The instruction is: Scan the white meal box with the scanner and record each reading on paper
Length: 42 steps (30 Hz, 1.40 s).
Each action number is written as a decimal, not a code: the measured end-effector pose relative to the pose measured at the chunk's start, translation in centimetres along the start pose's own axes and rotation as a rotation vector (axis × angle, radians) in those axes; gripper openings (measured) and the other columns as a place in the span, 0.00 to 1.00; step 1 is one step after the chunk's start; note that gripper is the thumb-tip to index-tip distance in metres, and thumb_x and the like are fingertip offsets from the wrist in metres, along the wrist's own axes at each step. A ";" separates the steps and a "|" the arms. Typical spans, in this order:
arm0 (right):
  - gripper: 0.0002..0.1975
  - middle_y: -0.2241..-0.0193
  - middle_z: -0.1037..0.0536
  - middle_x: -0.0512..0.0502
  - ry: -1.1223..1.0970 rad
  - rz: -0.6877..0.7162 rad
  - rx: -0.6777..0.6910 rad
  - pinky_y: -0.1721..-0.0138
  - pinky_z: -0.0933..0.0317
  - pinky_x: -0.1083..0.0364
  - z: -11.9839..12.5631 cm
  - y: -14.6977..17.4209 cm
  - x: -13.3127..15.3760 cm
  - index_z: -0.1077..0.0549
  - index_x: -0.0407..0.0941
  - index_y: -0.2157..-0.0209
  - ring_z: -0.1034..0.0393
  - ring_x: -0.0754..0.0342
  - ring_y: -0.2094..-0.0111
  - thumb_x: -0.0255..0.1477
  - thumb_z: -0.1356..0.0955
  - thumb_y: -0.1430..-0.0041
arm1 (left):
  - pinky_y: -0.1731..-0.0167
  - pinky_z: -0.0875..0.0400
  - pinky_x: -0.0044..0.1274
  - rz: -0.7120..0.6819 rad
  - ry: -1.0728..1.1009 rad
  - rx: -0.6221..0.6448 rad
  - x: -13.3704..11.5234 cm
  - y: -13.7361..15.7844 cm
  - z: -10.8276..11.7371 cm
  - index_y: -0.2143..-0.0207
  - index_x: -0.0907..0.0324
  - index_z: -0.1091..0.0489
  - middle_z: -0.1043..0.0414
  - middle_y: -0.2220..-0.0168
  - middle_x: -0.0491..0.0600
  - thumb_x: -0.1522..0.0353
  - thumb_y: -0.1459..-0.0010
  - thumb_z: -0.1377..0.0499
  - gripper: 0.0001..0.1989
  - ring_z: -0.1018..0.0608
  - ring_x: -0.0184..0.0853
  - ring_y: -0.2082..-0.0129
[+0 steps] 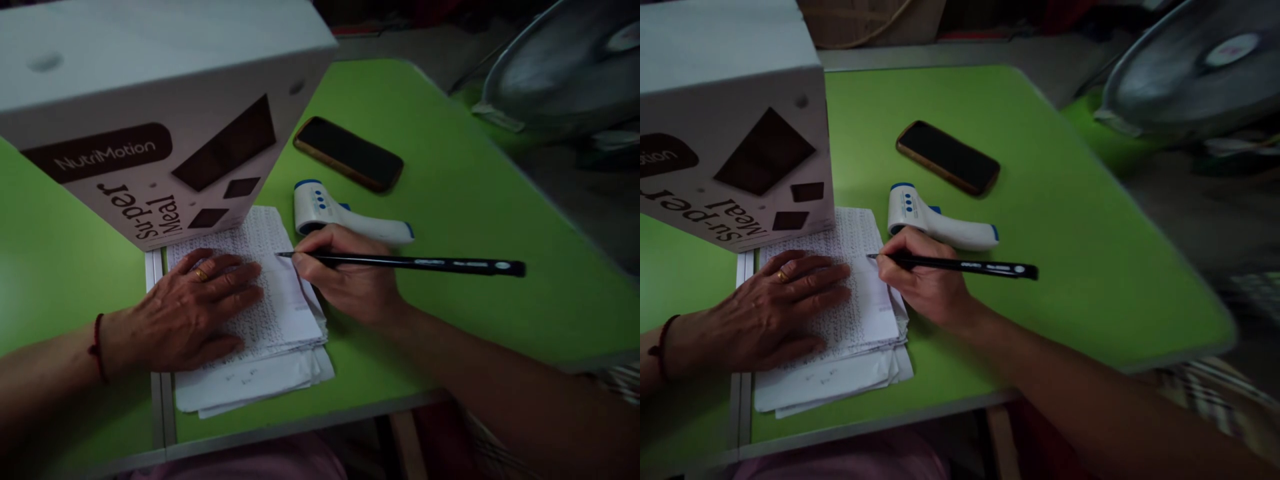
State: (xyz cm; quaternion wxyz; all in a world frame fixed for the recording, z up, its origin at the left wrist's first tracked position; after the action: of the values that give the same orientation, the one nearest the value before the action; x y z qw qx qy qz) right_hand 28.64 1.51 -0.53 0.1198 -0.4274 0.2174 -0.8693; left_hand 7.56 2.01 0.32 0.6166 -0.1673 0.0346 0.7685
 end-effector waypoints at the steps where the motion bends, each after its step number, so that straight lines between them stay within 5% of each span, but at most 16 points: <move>1: 0.06 0.81 0.27 0.55 0.013 -0.007 -0.024 0.80 0.40 0.58 0.1 0.1 -0.1 0.30 0.48 0.74 0.35 0.59 0.81 0.23 0.32 0.46 | 0.38 0.43 0.46 0.001 0.000 0.000 0.0 0.0 0.0 0.37 0.67 0.35 0.36 0.32 0.60 0.59 0.27 0.48 0.25 0.34 0.53 0.35; 42: 0.08 0.82 0.30 0.55 -0.001 -0.026 -0.021 0.80 0.41 0.57 0.0 0.0 -0.1 0.33 0.49 0.74 0.37 0.57 0.81 0.22 0.32 0.47 | 0.37 0.41 0.47 0.013 0.017 0.019 0.1 0.0 0.0 0.37 0.66 0.34 0.37 0.32 0.61 0.58 0.26 0.50 0.25 0.34 0.53 0.34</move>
State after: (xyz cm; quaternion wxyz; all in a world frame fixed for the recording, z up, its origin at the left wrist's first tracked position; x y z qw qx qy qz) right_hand 28.72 1.54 -0.56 0.1040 -0.4318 0.2209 -0.8683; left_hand 7.55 2.15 0.25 0.6130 -0.1676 0.0483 0.7705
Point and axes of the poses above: each hand's wrist, its own y-axis away from the middle knuckle, its own z-axis out of the back of the hand, x = y × z, the point moved 5 cm from there along -y, towards the middle knuckle
